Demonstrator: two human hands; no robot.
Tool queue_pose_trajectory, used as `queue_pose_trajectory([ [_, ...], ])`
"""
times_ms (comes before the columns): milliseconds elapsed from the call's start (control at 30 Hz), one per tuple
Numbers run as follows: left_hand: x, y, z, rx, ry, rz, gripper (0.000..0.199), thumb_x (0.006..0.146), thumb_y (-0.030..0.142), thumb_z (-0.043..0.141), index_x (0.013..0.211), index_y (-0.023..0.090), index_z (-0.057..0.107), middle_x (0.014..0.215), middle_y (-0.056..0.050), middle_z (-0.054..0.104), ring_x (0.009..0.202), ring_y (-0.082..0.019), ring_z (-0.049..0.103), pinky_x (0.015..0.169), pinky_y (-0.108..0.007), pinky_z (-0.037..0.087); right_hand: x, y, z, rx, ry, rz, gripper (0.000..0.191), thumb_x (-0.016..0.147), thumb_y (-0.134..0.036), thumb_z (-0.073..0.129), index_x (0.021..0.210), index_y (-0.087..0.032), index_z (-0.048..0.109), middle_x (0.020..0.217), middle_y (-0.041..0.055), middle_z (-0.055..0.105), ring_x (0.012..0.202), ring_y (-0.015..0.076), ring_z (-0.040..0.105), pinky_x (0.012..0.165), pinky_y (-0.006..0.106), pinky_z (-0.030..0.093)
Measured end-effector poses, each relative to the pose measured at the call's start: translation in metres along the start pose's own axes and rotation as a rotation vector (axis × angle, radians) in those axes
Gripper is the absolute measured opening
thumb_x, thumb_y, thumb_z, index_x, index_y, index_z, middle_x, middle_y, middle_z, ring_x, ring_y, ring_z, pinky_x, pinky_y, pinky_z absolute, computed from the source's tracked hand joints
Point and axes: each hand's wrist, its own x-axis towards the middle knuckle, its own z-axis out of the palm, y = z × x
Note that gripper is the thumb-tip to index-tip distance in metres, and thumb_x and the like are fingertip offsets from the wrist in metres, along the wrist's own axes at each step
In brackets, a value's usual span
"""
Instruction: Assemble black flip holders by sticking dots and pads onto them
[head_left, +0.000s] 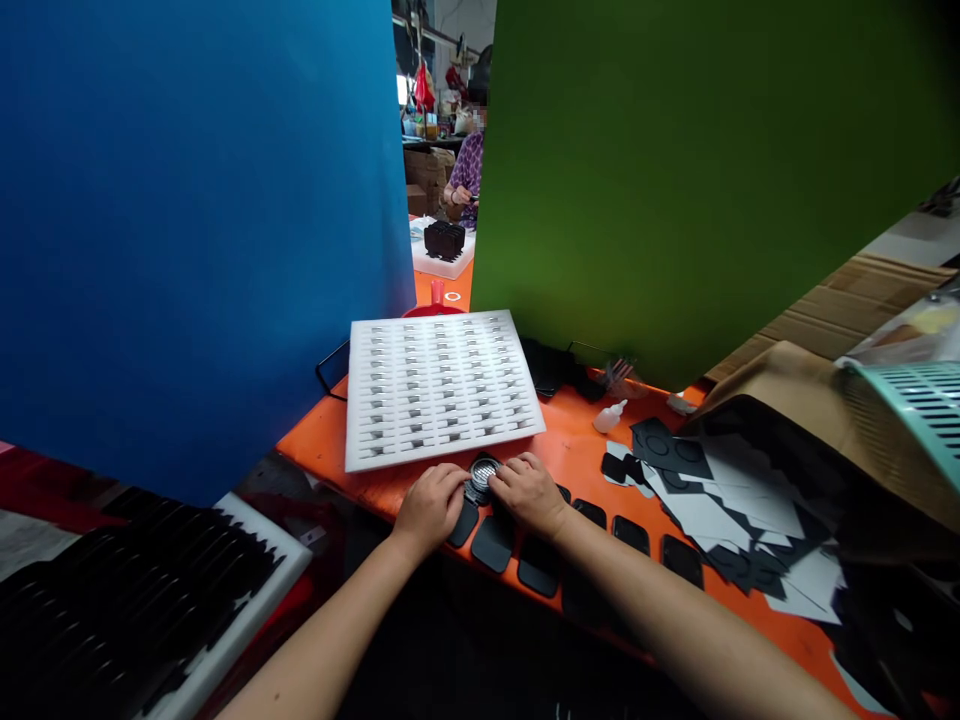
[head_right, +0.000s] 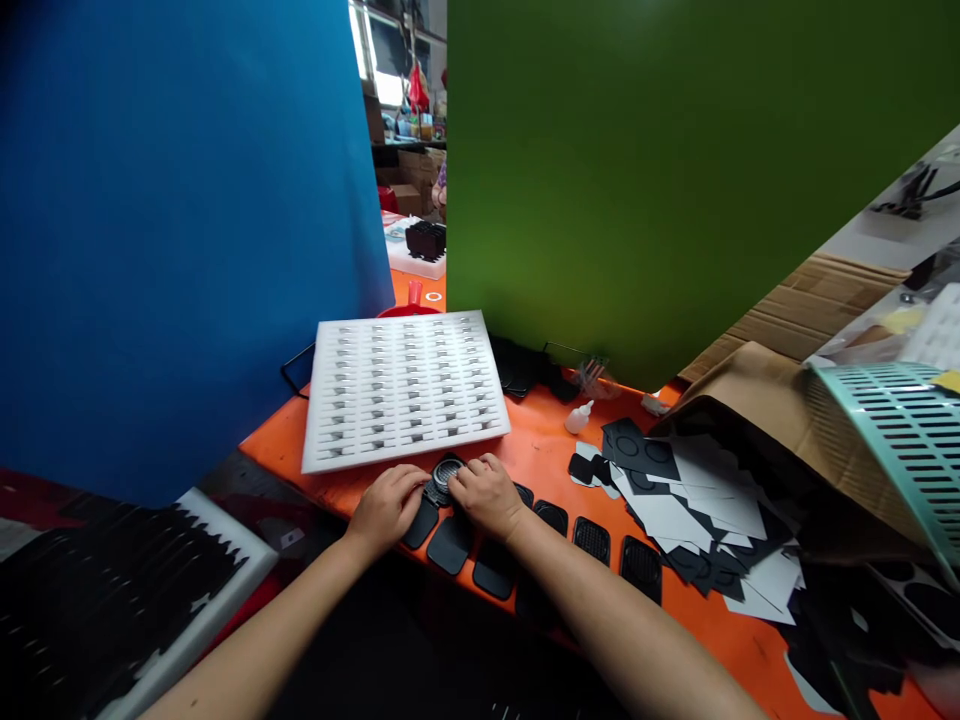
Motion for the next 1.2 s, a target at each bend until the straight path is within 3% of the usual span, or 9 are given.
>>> queue_pose_trajectory([
  [400,-0.005,-0.003,0.015,0.038,-0.086,0.011,0.029,0.084,0.023,0.044,0.111,0.025,0.055,0.115,-0.003,0.055,0.103,-0.022,0.048,0.089,-0.039,0.040,0.002,0.005,0.000,0.047,-0.026,0.083,0.017,0.085,-0.018,0.041,0.082,-0.018,0.058,0.078,0.0060,0.057,0.078,0.0182,0.044,0.074,0.033,0.029],
  [567,-0.004,-0.002,0.014,0.046,-0.113,-0.013,0.031,0.083,0.026,0.045,0.113,0.027,0.054,0.116,-0.003,0.055,0.103,-0.021,0.048,0.088,-0.039,0.039,0.026,0.021,-0.018,0.130,0.045,0.299,0.021,0.088,-0.024,0.037,0.098,-0.019,0.055,0.090,0.0072,0.057,0.087,0.0185,0.045,0.073,0.029,0.032],
  [633,-0.003,-0.001,0.013,0.039,-0.125,-0.025,0.031,0.083,0.027,0.046,0.112,0.027,0.054,0.115,-0.002,0.055,0.103,-0.021,0.048,0.088,-0.039,0.039,0.041,0.029,-0.025,0.121,0.010,0.334,0.021,0.088,-0.023,0.036,0.099,-0.020,0.055,0.093,0.0072,0.056,0.089,0.0188,0.045,0.073,0.028,0.032],
  [833,-0.003,0.000,0.011,0.025,-0.122,-0.045,0.030,0.082,0.028,0.047,0.110,0.026,0.056,0.113,-0.003,0.056,0.101,-0.021,0.049,0.088,-0.038,0.039,0.075,0.039,-0.031,-0.015,-0.202,0.174,0.018,0.086,-0.018,0.039,0.092,-0.017,0.055,0.089,0.0090,0.056,0.081,0.0202,0.048,0.066,0.029,0.035],
  [1000,-0.003,0.000,0.012,0.025,-0.127,-0.058,0.031,0.081,0.027,0.048,0.111,0.027,0.055,0.114,-0.002,0.055,0.101,-0.021,0.049,0.088,-0.038,0.038,0.074,0.040,-0.033,-0.046,-0.182,0.036,0.023,0.085,-0.013,0.034,0.090,-0.015,0.056,0.087,0.0114,0.058,0.080,0.0209,0.050,0.062,0.029,0.035],
  [1100,-0.004,0.000,0.011,0.017,-0.120,-0.057,0.031,0.081,0.028,0.049,0.111,0.028,0.055,0.115,-0.001,0.055,0.103,-0.021,0.049,0.088,-0.038,0.039,0.060,0.043,-0.037,0.063,-0.081,0.228,0.024,0.086,-0.019,0.034,0.091,-0.017,0.058,0.083,0.0096,0.061,0.078,0.0197,0.052,0.064,0.028,0.036],
  [1200,-0.004,0.000,0.011,0.007,-0.107,-0.049,0.030,0.080,0.028,0.050,0.109,0.028,0.056,0.115,-0.002,0.055,0.103,-0.022,0.049,0.088,-0.039,0.039,0.035,0.047,-0.045,0.385,0.045,0.512,0.024,0.085,-0.027,0.038,0.098,-0.019,0.056,0.086,0.0059,0.063,0.077,0.0168,0.055,0.067,0.026,0.039],
])
